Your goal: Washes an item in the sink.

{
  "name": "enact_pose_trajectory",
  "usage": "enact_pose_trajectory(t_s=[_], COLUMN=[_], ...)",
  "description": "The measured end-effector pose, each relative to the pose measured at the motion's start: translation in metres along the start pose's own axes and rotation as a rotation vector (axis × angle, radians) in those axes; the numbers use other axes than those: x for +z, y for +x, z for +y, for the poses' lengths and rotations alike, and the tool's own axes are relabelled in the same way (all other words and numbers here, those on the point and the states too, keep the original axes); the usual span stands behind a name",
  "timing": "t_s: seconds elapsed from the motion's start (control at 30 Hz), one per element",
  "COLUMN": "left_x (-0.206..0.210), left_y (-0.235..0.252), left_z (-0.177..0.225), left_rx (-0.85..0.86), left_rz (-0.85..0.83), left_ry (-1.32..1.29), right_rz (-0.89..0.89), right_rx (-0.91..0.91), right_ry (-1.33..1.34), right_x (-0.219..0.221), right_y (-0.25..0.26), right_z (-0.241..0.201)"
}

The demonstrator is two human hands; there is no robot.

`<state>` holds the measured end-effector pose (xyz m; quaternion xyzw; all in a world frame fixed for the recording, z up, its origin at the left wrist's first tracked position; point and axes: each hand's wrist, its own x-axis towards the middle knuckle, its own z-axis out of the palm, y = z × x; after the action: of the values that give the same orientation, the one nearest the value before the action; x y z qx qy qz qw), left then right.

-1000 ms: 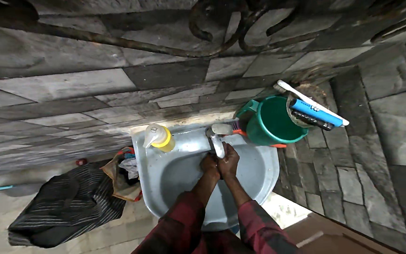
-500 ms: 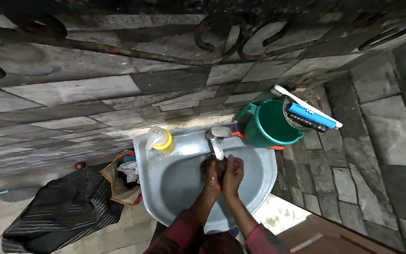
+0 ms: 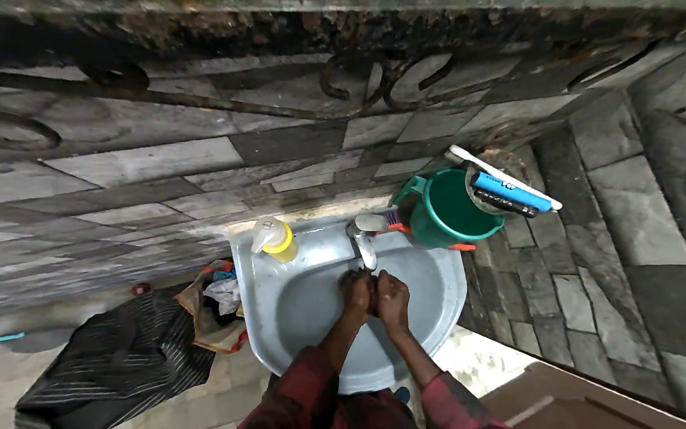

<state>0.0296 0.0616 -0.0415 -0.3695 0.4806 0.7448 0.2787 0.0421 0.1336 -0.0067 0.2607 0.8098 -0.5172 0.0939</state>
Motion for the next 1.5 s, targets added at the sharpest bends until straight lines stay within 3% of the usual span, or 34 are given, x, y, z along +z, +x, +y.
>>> enact_pose_trajectory(t_s=[0.17,0.33,0.43,0.53,0.6,0.67,0.8,0.97,1.0,1.03,1.07,1.1,1.13,1.37,1.5], left_x=[-0.006,-0.026,-0.022,-0.005,0.01,0.023,0.021,0.013,0.022,0.04,0.017,0.003,-0.004,-0.02,-0.037], left_y=[-0.005,-0.045,-0.08,-0.106,-0.095,-0.06,-0.035,-0.048,-0.068,-0.089,-0.07,-0.052,-0.043,-0.046,-0.065], left_z=[0.013,0.061,0.096,0.127,0.144,0.155,0.163,0.163,0.173,0.191,0.167,0.156,0.154,0.16,0.146], left_rx=[0.168,-0.05,0.203,0.641,0.902,1.016,0.934,0.959,0.8,0.452,0.862,1.088,1.166,1.207,1.258], left_rz=[-0.017,-0.264,-0.233,-0.078,-0.041,-0.02,-0.098,-0.136,-0.156,-0.224,-0.168,-0.179,-0.216,-0.335,-0.404], left_ry=[0.334,0.851,1.259,1.3,1.337,1.44,1.64,1.705,1.84,2.076,1.901,1.785,1.766,1.855,1.521], right_rz=[0.113,0.175,0.166,0.177,0.196,0.225,0.195,0.137,0.127,0.121,0.12,0.125,0.134,0.129,0.044], right_rx=[0.059,-0.008,-0.029,-0.057,-0.063,-0.067,-0.043,-0.071,-0.08,-0.089,-0.095,-0.104,-0.114,-0.152,-0.255], right_ry=[0.16,0.147,0.188,0.207,0.224,0.248,0.219,0.158,0.145,0.132,0.119,0.107,0.093,0.095,0.113], right_x=[-0.006,-0.045,-0.066,-0.079,-0.087,-0.091,-0.097,-0.104,-0.105,-0.108,-0.11,-0.112,-0.114,-0.122,-0.13], right_y=[0.003,0.0,-0.003,-0.009,-0.013,-0.016,-0.029,-0.044,-0.046,-0.047,-0.047,-0.048,-0.049,-0.07,-0.088], right_z=[-0.004,-0.022,-0.027,-0.023,-0.021,-0.02,-0.018,-0.021,-0.023,-0.025,-0.026,-0.028,-0.03,-0.041,-0.055])
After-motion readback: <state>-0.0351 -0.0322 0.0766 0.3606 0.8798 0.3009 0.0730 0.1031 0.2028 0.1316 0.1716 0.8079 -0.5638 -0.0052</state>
